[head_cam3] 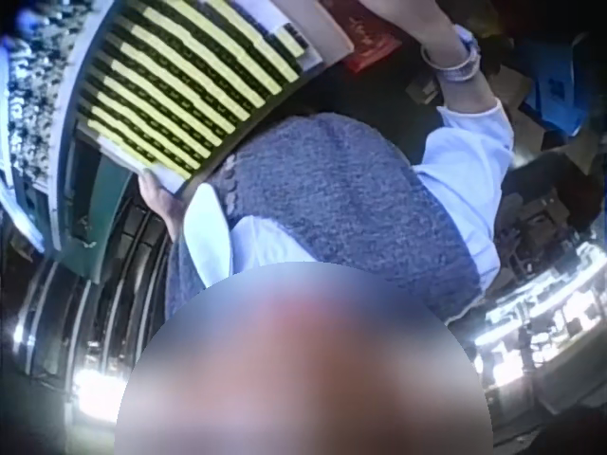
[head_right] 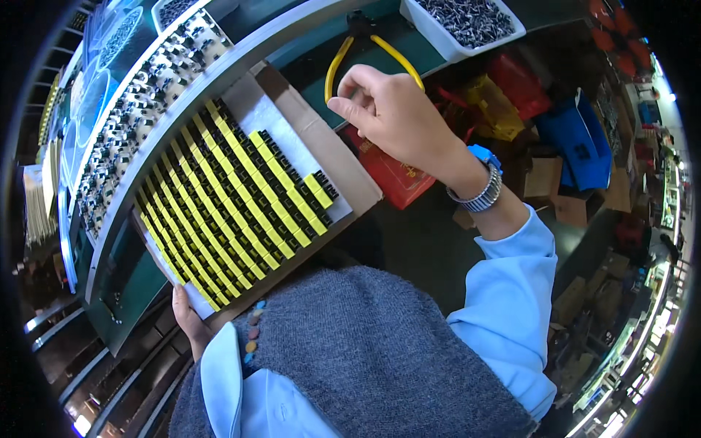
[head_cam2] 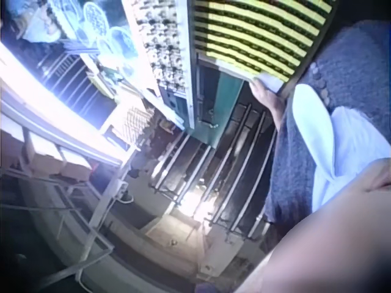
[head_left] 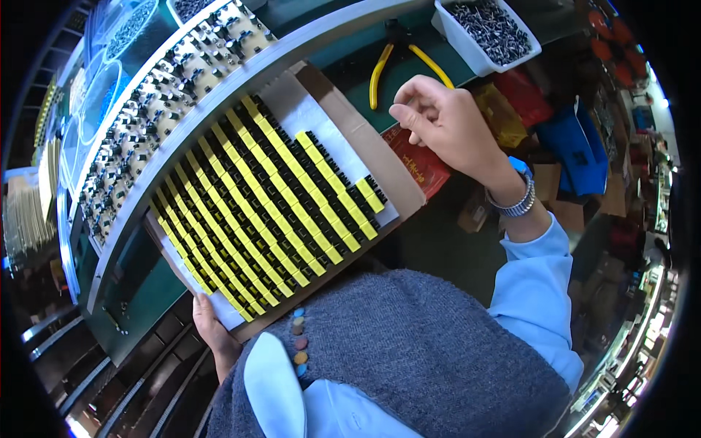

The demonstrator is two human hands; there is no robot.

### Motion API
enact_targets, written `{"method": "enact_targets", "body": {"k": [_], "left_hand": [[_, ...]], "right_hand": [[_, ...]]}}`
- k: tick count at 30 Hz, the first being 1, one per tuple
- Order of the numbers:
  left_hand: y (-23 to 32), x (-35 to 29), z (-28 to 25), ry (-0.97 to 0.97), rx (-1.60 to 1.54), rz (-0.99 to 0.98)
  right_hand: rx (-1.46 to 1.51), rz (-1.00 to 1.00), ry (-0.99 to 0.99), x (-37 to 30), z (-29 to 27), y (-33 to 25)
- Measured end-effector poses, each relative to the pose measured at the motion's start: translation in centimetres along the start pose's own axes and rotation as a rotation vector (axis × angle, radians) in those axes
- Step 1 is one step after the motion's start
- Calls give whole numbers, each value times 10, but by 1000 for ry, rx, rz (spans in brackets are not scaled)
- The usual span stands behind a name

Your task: The person places small electronic components by hand from component bins into a circuit board template at an assembly station.

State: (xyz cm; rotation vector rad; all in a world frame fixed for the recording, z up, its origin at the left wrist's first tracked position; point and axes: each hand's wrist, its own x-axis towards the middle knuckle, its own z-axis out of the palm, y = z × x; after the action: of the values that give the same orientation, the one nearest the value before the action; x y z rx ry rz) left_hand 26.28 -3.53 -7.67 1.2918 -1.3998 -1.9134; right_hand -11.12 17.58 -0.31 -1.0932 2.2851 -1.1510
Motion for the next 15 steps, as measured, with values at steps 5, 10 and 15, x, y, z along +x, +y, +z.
{"method": "enact_targets", "body": {"k": [5,10,15], "left_hand": [[-5,5,-6,14,-27,-46],[-1,-2,-2,35,-132,-81],[9,-4,-3,43,-31,-151]], "right_hand": [[-148,-309,-183,21,-5,-15],[-121,-473,-432,37,15,-24],[-225,-625,-298,55,45,-27]]}}
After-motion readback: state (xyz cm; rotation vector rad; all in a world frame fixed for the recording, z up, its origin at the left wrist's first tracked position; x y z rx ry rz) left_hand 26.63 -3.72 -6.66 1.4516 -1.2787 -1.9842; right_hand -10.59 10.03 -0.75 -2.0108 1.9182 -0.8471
